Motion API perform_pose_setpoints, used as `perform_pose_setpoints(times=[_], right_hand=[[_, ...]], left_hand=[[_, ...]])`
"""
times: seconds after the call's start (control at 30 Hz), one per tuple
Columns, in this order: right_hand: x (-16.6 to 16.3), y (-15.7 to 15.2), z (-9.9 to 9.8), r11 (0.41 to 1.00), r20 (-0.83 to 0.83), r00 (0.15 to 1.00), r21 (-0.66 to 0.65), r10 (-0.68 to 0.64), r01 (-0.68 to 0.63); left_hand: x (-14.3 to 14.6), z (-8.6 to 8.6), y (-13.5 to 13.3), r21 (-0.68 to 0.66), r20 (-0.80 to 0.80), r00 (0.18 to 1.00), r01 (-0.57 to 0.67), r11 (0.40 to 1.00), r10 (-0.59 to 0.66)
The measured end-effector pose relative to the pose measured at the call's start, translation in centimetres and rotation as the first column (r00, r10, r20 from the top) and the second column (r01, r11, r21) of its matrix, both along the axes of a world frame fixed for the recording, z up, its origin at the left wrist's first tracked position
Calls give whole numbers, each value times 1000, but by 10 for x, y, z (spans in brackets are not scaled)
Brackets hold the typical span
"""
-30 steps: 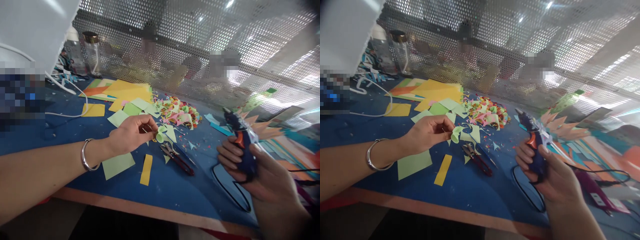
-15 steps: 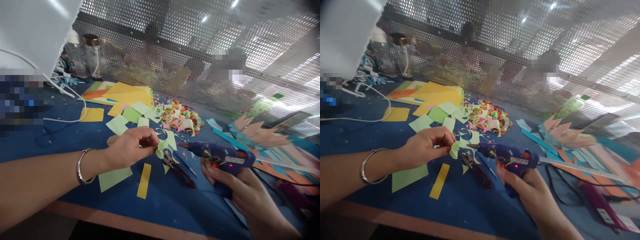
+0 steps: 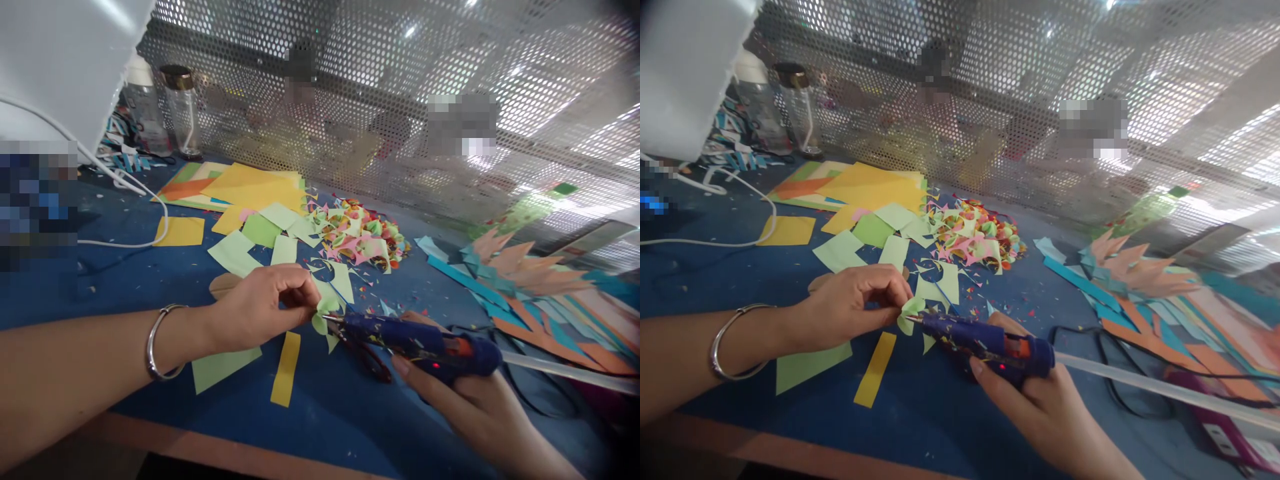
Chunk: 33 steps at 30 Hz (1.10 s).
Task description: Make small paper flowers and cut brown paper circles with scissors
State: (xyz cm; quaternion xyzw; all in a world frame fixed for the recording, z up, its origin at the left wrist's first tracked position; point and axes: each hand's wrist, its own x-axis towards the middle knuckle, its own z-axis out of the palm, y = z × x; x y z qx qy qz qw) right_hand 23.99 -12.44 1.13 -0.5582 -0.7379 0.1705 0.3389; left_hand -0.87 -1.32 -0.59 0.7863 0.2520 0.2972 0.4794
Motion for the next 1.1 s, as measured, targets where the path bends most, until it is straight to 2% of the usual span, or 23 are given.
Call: perform_pose_setpoints(times=[0.3, 0.5, 0.87, 1.1], right_hand=[[2, -3, -4, 999, 33, 999, 31, 7, -8], [12, -6, -14, 998, 147, 987, 12, 60, -62], [5, -4, -6, 995, 177, 981, 35, 82, -90], [11, -6, -11, 995, 181, 980, 32, 85, -92]], left_hand=[[-1, 3, -1, 46, -24, 1000, 15, 999, -14], [-1, 1, -2, 35, -13, 1000, 19, 999, -19], [-1, 1, -2, 63, -43, 999, 8, 998, -5], [-1, 3, -3, 67, -45, 999, 10, 998, -7]])
